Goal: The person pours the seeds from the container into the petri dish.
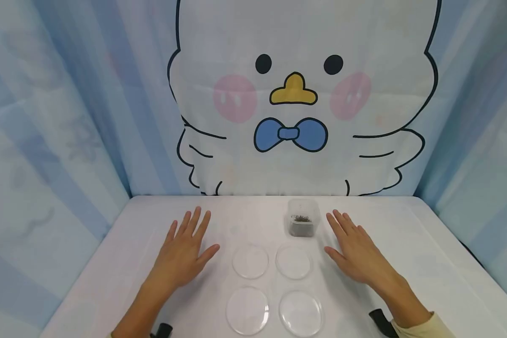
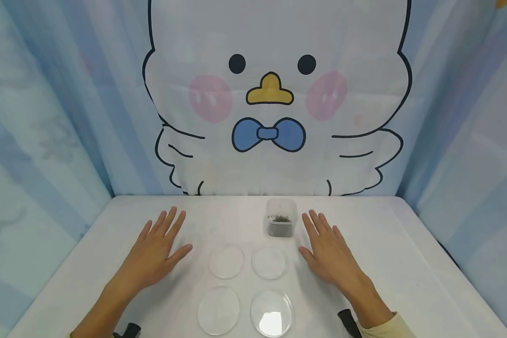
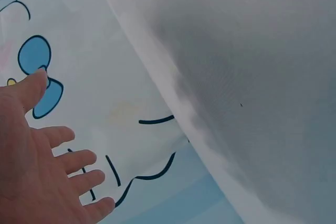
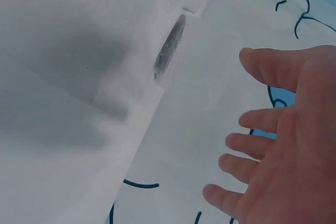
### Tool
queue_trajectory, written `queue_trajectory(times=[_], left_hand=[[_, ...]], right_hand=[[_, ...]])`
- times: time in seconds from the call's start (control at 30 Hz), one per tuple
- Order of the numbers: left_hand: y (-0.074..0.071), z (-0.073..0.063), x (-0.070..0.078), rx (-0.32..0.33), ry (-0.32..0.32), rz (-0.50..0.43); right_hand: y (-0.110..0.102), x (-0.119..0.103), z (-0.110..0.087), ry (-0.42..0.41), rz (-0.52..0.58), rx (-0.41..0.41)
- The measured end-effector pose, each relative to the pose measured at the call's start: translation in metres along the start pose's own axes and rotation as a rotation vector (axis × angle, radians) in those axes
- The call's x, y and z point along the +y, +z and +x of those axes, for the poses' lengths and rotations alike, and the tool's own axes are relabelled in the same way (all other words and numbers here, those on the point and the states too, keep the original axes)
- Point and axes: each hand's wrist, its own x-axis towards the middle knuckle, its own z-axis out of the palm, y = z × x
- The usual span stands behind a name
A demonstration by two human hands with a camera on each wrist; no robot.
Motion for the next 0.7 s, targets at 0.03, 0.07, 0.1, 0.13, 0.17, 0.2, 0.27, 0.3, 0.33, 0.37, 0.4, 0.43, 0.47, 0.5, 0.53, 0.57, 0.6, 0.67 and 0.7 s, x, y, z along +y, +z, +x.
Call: queue_trajectory(times=[0.03, 0.07, 0.1, 0.13, 0.17, 0.2, 0.27, 0.3, 0.33, 0.37, 0.4, 0.43, 0.47, 0.5, 0.53, 0.57, 0.6, 0.67, 0.7], left_hand=[[0.000, 0.001, 0.001, -0.007, 0.003, -0.005], [0.001, 0.002, 0.002, -0.011, 0.006, -0.012], [0.002, 0.004, 0.003, -0.016, 0.009, -0.017], [0.002, 0.005, 0.004, -0.017, 0.013, -0.023], [0.002, 0.006, 0.005, -0.017, 0.017, -0.032], [0.003, 0.007, 0.006, -0.016, 0.023, -0.041], [0.003, 0.010, 0.008, -0.016, 0.038, -0.070], [0.003, 0.012, 0.009, -0.022, 0.046, -0.084], [0.003, 0.013, 0.010, -0.024, 0.056, -0.101], [0.003, 0.015, 0.011, -0.031, 0.066, -0.120], [0.003, 0.016, 0.013, -0.041, 0.074, -0.137], [0.003, 0.018, 0.014, -0.049, 0.084, -0.155], [0.004, 0.020, 0.015, -0.057, 0.090, -0.169], [0.004, 0.022, 0.016, -0.062, 0.095, -0.189], [0.005, 0.023, 0.017, -0.066, 0.099, -0.211], [0.005, 0.025, 0.019, -0.076, 0.099, -0.233], [0.006, 0.027, 0.020, -0.087, 0.098, -0.256], [0.007, 0.032, 0.025, -0.115, 0.095, -0.325], [0.007, 0.034, 0.028, -0.131, 0.093, -0.362]], right_hand=[[0.000, 0.000, 0.002, -0.006, 0.001, 0.007], [0.001, 0.000, 0.005, -0.010, 0.003, 0.011], [0.002, 0.000, 0.008, -0.018, 0.005, 0.019], [0.003, 0.001, 0.011, -0.027, 0.012, 0.027], [0.004, 0.001, 0.015, -0.035, 0.024, 0.036], [0.005, 0.002, 0.019, -0.040, 0.039, 0.044], [0.007, 0.004, 0.027, -0.039, 0.082, 0.043], [0.008, 0.006, 0.031, -0.037, 0.108, 0.042], [0.009, 0.007, 0.035, -0.028, 0.138, 0.035], [0.010, 0.008, 0.039, -0.021, 0.168, 0.027], [0.011, 0.010, 0.043, -0.012, 0.196, 0.016], [0.012, 0.013, 0.047, -0.005, 0.225, 0.006], [0.013, 0.015, 0.051, 0.004, 0.255, -0.005], [0.014, 0.017, 0.056, 0.014, 0.280, -0.016], [0.015, 0.019, 0.060, 0.024, 0.305, -0.027], [0.017, 0.021, 0.064, 0.034, 0.328, -0.039], [0.017, 0.023, 0.068, 0.047, 0.346, -0.053], [0.020, 0.025, 0.074, 0.076, 0.383, -0.087], [0.021, 0.026, 0.077, 0.092, 0.400, -0.106]])
